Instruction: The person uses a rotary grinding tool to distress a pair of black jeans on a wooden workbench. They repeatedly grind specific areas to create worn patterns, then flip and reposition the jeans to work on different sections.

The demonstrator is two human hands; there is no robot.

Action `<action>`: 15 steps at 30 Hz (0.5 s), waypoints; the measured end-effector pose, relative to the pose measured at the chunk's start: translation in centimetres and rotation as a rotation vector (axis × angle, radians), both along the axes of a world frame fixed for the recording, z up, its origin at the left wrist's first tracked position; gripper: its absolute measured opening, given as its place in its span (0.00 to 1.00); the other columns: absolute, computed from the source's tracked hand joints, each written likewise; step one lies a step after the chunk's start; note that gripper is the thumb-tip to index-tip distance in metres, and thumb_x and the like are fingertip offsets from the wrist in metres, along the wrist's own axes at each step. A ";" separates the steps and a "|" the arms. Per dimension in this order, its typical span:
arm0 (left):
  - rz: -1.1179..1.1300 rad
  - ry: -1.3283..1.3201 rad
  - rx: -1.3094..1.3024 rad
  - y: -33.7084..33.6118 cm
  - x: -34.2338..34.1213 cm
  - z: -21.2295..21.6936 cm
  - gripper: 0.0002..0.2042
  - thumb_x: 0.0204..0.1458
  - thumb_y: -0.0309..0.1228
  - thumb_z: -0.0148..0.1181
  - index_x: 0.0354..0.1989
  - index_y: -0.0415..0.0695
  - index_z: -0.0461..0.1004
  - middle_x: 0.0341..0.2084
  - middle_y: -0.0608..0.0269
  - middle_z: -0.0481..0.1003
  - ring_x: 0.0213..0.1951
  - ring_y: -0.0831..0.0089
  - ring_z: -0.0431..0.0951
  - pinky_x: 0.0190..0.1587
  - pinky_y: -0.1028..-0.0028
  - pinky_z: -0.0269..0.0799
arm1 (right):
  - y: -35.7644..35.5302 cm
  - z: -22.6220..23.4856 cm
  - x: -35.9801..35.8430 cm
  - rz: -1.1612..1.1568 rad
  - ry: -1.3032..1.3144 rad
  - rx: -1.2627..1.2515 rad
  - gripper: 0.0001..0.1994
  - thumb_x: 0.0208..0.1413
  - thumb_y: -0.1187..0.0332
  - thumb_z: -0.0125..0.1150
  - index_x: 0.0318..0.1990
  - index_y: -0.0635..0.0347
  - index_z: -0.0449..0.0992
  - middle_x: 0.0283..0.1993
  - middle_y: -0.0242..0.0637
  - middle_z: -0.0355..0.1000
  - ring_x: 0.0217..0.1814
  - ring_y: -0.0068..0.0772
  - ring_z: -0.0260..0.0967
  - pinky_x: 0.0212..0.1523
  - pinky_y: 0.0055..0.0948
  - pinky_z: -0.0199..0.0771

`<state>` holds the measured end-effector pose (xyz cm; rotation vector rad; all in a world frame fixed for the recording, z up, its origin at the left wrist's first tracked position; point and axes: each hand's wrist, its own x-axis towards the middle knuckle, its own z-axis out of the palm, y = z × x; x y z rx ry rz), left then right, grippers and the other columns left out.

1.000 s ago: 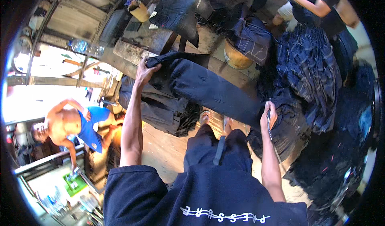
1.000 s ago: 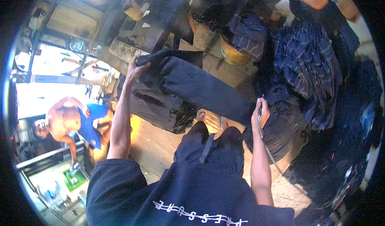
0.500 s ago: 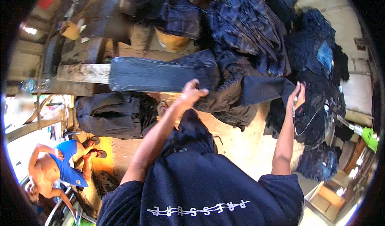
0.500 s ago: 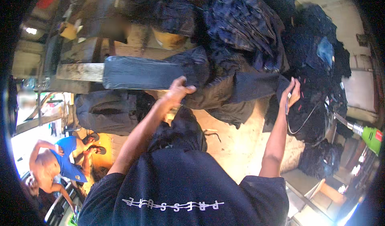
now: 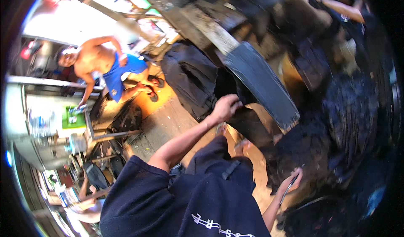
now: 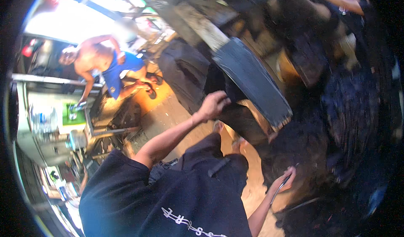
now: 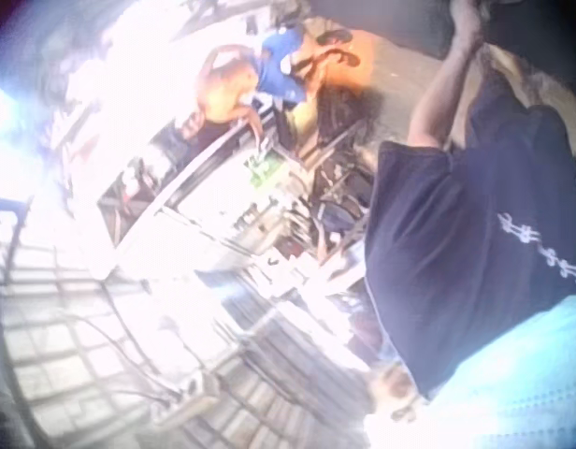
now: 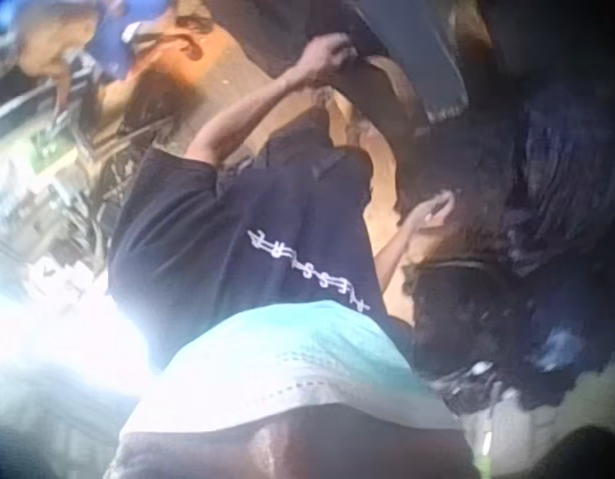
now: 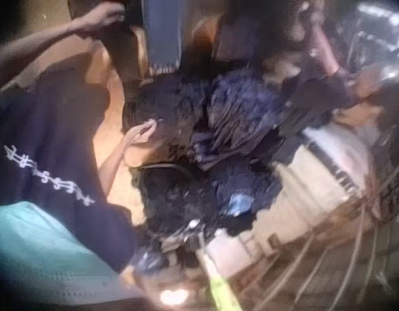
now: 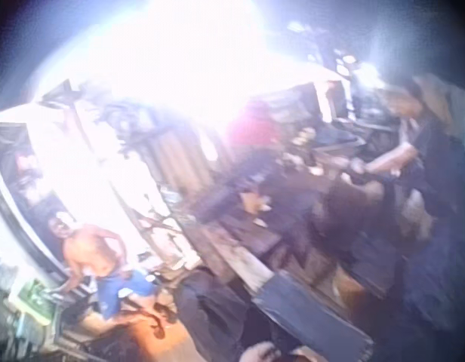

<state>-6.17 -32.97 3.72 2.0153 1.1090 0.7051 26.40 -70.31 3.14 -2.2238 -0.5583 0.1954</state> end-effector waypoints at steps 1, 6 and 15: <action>-0.064 0.161 0.027 -0.1 -1.7 0.1 0.08 0.56 0.27 0.67 0.44 0.43 0.82 0.42 0.50 0.81 0.48 0.49 0.82 0.50 0.55 0.78 | 1.2 -0.8 -1.9 0.079 0.082 0.080 0.16 0.78 0.64 0.53 0.59 0.69 0.79 0.52 0.51 0.83 0.51 0.44 0.83 0.51 0.40 0.84; -0.053 0.238 0.181 -4.7 -8.2 -1.2 0.11 0.54 0.29 0.64 0.45 0.45 0.79 0.41 0.57 0.79 0.47 0.54 0.79 0.49 0.58 0.76 | 7.7 -2.5 -5.8 0.072 0.357 0.138 0.24 0.79 0.53 0.52 0.60 0.69 0.78 0.50 0.52 0.81 0.46 0.44 0.81 0.50 0.38 0.86; 0.100 0.063 0.161 -2.4 -20.3 0.3 0.08 0.57 0.33 0.70 0.38 0.44 0.79 0.33 0.60 0.78 0.41 0.56 0.77 0.44 0.60 0.71 | 10.2 4.2 -8.8 0.201 0.157 0.082 0.24 0.78 0.55 0.55 0.60 0.75 0.75 0.53 0.51 0.79 0.49 0.41 0.81 0.50 0.35 0.86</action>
